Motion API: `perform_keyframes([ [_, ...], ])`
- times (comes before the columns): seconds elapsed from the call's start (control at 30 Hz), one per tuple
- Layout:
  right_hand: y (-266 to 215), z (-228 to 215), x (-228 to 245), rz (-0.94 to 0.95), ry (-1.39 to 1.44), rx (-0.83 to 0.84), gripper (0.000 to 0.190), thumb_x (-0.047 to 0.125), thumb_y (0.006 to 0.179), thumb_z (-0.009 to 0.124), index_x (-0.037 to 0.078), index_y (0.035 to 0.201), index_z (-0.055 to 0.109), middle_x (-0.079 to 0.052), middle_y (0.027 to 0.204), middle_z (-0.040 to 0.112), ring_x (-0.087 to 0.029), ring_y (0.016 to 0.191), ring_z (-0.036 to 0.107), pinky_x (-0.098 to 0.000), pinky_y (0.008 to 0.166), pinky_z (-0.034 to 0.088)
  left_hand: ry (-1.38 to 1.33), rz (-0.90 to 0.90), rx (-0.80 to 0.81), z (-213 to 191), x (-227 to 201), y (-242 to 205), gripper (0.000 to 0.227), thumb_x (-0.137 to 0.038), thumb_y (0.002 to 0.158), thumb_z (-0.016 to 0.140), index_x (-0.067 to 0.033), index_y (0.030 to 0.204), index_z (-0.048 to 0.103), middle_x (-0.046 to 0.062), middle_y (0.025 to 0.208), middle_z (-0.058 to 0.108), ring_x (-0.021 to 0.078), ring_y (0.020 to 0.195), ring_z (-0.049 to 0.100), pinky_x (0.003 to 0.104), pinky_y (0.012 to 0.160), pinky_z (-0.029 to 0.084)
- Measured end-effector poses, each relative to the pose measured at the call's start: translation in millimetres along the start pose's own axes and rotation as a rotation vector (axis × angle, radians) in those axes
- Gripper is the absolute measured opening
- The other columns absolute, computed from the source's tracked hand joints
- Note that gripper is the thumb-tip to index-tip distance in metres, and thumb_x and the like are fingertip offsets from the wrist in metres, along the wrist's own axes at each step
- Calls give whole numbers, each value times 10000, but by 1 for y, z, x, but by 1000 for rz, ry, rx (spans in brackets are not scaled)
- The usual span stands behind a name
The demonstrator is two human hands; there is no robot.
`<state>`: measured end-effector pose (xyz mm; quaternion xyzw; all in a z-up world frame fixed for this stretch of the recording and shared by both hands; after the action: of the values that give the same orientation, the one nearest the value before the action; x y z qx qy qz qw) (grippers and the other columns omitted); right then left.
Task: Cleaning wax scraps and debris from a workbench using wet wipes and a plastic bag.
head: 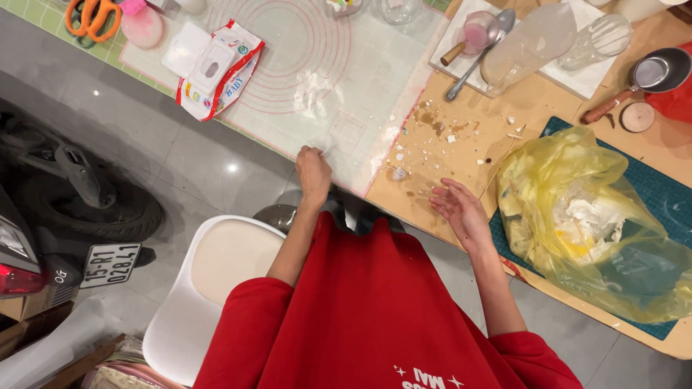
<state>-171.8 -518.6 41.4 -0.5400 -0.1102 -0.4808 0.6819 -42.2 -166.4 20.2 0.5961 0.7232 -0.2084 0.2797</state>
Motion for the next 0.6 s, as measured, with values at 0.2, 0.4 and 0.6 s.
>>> perform_keyframes([
  [0.2, 0, 8, 7, -15, -17, 26, 363, 197, 1061, 525, -8, 1356, 577, -150, 1133, 692, -278, 1049, 698, -398, 1002, 551, -45, 10, 62, 22, -8, -13, 186, 59, 818, 591, 83, 935, 733, 266, 1022, 674, 444, 946, 665, 503, 863, 528],
  [0.4, 1, 11, 0, -5, -11, 45, 381, 211, 1055, 520, -6, 1366, 565, -155, 1145, 695, -280, 1064, 697, -399, 1010, 545, -83, 59, 141, 48, -31, -31, 182, 59, 819, 586, 70, 907, 745, 262, 983, 664, 447, 933, 659, 506, 865, 528],
  [0.6, 2, 8, -5, 5, -9, 38, 388, 202, 1056, 518, -8, 1380, 555, -163, 1156, 690, -288, 1065, 691, -403, 1008, 540, -96, 13, 170, 50, -43, -35, 168, 66, 855, 565, 102, 915, 718, 276, 1006, 651, 465, 925, 651, 513, 838, 524],
])
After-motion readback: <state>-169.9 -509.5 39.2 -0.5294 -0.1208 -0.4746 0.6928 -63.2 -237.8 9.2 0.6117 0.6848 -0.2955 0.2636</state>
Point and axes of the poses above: each hand's wrist, its own y-axis towards the middle knuckle, its own z-axis out of the palm, x = y × z, the point moved 7 cm from there along y, towards the middle knuckle
